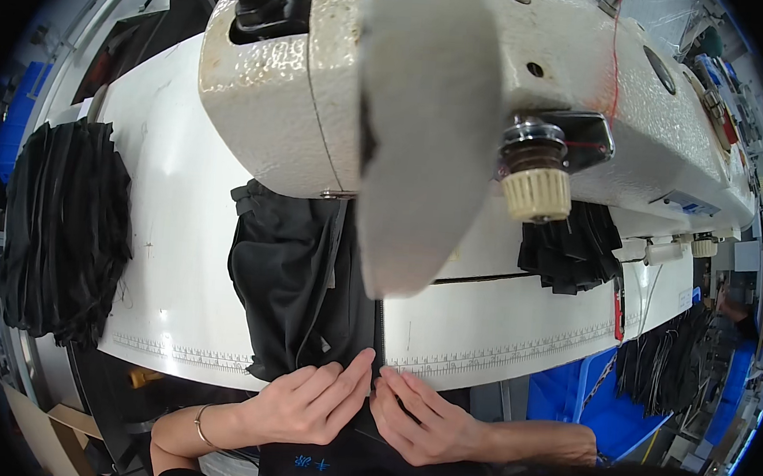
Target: Sewing a zipper or edge onto a black leather or fabric garment component using an industrial sewing machine.
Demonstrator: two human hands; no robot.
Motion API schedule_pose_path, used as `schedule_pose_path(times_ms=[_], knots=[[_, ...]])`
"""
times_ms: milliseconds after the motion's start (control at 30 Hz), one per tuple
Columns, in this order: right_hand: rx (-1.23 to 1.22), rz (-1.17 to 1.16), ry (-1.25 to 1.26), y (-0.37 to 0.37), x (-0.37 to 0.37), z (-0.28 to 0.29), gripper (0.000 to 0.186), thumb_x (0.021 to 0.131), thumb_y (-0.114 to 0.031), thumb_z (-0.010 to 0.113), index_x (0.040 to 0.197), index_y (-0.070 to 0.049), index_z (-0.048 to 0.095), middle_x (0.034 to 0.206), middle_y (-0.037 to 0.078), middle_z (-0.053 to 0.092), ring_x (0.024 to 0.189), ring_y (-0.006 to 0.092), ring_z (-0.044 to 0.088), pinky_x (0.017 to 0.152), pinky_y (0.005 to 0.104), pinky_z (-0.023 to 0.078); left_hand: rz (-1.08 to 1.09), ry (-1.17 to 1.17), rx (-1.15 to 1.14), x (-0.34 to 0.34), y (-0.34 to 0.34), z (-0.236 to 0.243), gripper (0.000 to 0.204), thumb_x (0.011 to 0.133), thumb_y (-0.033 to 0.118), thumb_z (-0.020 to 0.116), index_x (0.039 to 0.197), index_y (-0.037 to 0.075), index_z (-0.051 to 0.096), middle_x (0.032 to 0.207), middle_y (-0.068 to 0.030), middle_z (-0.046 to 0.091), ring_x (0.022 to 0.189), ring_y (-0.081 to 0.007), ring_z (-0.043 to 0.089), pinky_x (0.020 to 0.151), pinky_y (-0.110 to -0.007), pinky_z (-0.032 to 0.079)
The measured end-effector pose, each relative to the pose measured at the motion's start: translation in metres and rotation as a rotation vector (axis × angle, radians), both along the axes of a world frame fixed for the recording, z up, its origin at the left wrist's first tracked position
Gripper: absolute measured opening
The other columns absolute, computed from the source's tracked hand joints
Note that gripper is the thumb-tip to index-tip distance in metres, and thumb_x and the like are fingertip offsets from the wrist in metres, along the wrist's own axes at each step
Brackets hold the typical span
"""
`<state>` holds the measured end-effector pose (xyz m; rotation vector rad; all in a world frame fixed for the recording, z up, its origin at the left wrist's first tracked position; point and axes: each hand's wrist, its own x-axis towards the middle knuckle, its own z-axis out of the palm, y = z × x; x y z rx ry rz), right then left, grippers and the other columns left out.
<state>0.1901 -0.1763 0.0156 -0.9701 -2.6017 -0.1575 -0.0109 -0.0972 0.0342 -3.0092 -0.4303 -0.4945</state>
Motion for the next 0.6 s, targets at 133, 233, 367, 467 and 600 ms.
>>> schedule_pose_path(times_ms=[133,233,367,467,600], knots=[[-0.002,0.005,-0.018,0.0012,-0.0001,0.0011,0.027,0.080,-0.017,0.051,0.095,0.002,0.064,0.101,0.015,0.061,0.102,0.0297,0.060,0.095,0.0387,0.044,0.002,-0.007,-0.023,0.0022,0.0005,-0.0013,0.020,0.071,0.006,0.058,0.088,-0.002,0.066,0.104,-0.0151,0.064,0.068,-0.0131,0.054,0.053,-0.018,0.040],[-0.012,0.016,-0.015,0.0008,0.0007,0.0015,0.027,0.080,-0.017,0.051,0.095,0.002,0.063,0.101,0.015,0.061,0.103,0.0297,0.060,0.095,0.0389,0.044,0.008,-0.011,-0.036,0.0034,-0.0007,-0.0015,0.020,0.071,0.004,0.059,0.088,-0.002,0.066,0.104,-0.0140,0.064,0.067,-0.0127,0.054,0.052,-0.018,0.040],[-0.013,0.028,-0.015,0.0016,0.0017,0.0025,0.028,0.080,-0.016,0.051,0.095,0.003,0.063,0.102,0.016,0.061,0.103,0.0298,0.060,0.096,0.0391,0.044,0.010,-0.013,-0.039,0.0037,-0.0014,-0.0030,0.020,0.071,0.004,0.059,0.089,-0.002,0.066,0.104,-0.0144,0.064,0.067,-0.0127,0.054,0.051,-0.018,0.041],[-0.010,0.038,-0.015,0.0024,0.0017,0.0012,0.028,0.079,-0.017,0.051,0.095,0.003,0.063,0.102,0.016,0.061,0.103,0.0299,0.060,0.096,0.0391,0.044,0.012,-0.013,-0.029,0.0037,-0.0010,-0.0046,0.020,0.071,0.004,0.059,0.089,-0.002,0.066,0.104,-0.0143,0.064,0.067,-0.0127,0.054,0.051,-0.018,0.041],[0.012,0.039,-0.025,0.0027,0.0018,-0.0004,0.028,0.079,-0.017,0.051,0.095,0.003,0.063,0.102,0.016,0.061,0.102,0.0300,0.060,0.095,0.0391,0.045,0.012,-0.021,-0.032,0.0048,0.0015,-0.0052,0.021,0.069,0.005,0.059,0.088,-0.002,0.066,0.104,-0.0148,0.064,0.067,-0.0127,0.054,0.052,-0.018,0.041]])
